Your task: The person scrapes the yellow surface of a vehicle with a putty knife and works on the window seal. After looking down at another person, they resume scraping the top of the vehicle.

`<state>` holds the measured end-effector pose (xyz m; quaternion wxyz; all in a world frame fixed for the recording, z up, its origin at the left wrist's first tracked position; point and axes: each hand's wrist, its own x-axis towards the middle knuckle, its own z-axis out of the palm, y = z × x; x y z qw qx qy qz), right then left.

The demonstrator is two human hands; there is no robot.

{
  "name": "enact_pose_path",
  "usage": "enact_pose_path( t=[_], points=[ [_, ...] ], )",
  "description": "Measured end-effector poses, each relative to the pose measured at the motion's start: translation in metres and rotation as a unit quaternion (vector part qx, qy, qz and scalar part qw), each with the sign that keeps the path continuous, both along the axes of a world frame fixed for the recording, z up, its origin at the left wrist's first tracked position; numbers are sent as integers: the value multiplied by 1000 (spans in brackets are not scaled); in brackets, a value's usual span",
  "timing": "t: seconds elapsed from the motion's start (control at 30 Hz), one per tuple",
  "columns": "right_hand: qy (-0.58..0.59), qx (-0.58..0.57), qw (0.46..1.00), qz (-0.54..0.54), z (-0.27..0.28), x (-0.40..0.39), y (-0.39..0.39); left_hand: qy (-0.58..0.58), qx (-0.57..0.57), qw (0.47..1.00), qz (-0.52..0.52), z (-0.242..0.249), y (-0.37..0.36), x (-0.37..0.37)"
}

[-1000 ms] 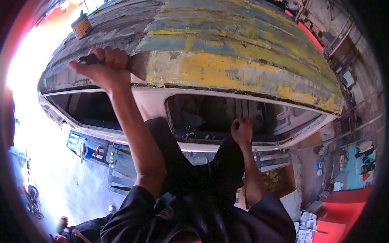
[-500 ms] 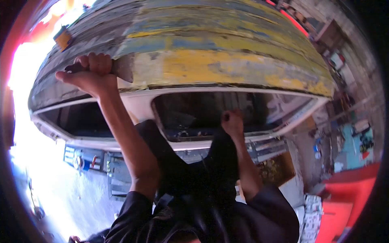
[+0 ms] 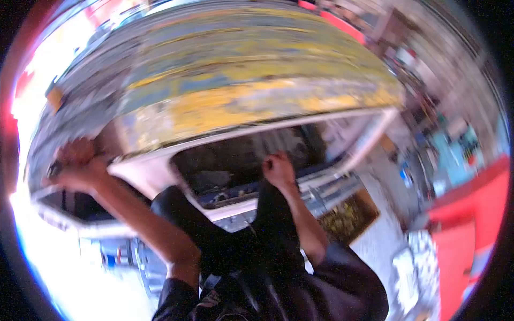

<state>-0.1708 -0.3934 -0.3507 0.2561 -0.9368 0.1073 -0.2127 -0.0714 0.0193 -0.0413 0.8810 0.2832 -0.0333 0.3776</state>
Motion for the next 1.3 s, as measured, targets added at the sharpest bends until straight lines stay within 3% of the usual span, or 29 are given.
enact_pose_path(
  t=[0.03, 0.07, 0.17, 0.2, 0.23, 0.5, 0.6, 0.67, 0.73, 0.8, 0.87, 0.97, 1.07, 1.2, 1.3],
  points=[
    [21, -53, 998, 7, 9, 0, 3, -30, 40, 997, -60, -16, 14, 6],
    [16, -31, 999, -7, -2, 2, 4, -40, 47, 996, -67, -15, 8, 5],
    [11, -91, 996, 22, -7, 3, -2, 6, -15, 997, -81, -11, -11, 1],
    [21, -31, 999, 17, -12, 8, -7, -39, -54, 990, -122, -13, -15, -1],
    [-55, -39, 998, 3, -21, 6, -21, -32, -121, 979, -160, -12, -26, -3],
    [-76, 103, 991, 35, -37, 8, -43, -108, -107, 984, -94, -16, -29, 0],
    [-11, 72, 997, 3, -36, 8, -39, -87, -102, 989, -67, -15, -21, 0],
    [28, -9, 999, 18, -33, 3, -34, -82, -90, 988, -92, -18, -10, 1],
    [-10, -50, 999, 11, -26, 4, -23, -105, -72, 986, -112, -19, 6, 0],
    [67, 18, 998, -10, -1, 1, -3, -108, -64, 988, -85, -5, 19, 0],
    [93, -24, 995, -14, -10, 4, -10, -96, -48, 992, -60, -4, 26, 2],
    [-8, -42, 999, 23, -16, 5, -8, -94, -16, 993, -63, -12, 14, 16],
    [26, -28, 999, 17, 0, 3, 6, -57, -47, 989, -131, -25, -18, 38],
    [11, -56, 998, 24, -2, 5, 7, -106, -30, 991, -76, -13, -6, 22],
    [4, -52, 998, 18, -3, 4, 6, -34, 12, 995, -92, -18, -21, 30]
  ],
)
